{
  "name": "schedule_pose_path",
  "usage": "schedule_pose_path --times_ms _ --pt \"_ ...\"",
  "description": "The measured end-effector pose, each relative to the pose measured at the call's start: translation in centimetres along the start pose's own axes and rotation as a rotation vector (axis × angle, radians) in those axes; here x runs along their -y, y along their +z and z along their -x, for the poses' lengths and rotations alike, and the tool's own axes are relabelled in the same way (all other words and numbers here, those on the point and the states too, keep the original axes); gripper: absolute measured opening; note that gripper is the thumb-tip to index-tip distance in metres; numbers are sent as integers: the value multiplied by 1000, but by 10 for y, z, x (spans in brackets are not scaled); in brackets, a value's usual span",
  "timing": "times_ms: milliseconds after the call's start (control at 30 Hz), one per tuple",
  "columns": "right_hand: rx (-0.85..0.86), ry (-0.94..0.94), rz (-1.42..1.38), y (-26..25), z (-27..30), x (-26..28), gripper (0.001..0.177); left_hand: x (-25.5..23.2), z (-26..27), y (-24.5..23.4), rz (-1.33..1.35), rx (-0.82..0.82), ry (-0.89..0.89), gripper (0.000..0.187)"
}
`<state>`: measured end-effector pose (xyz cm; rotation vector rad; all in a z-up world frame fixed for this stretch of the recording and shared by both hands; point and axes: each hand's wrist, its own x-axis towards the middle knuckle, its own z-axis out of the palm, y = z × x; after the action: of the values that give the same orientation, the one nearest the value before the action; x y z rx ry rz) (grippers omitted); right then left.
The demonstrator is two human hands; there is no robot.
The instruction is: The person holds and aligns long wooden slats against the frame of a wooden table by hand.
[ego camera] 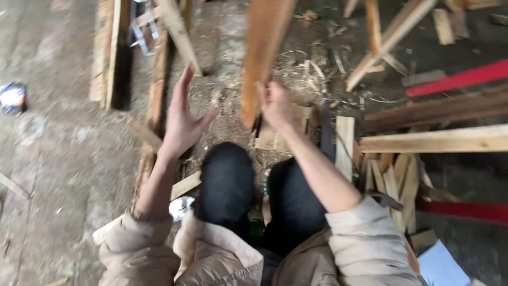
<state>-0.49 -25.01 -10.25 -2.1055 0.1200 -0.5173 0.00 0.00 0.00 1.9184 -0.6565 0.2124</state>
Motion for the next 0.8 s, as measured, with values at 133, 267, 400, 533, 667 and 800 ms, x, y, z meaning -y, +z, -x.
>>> schedule_pose_path --times_ms 133,267,400,533,667,800 --pt "113 -424 -338 -5 -2 29 26 -19 -66 65 18 116 160 118" --pt "308 -97 -104 -53 1 54 43 -14 -86 72 -8 -138 -118 38" --pt "-17 94 -74 -126 7 18 30 -23 -83 56 -45 -203 93 9" --pt "-366 -215 -162 -223 22 -70 22 -27 -92 60 -113 -272 161 24" --pt "-756 107 22 -331 34 -161 44 -29 -100 75 -99 -264 138 32" --pt "-1290 139 -733 -441 32 -288 30 -27 -100 81 -40 -180 77 37"
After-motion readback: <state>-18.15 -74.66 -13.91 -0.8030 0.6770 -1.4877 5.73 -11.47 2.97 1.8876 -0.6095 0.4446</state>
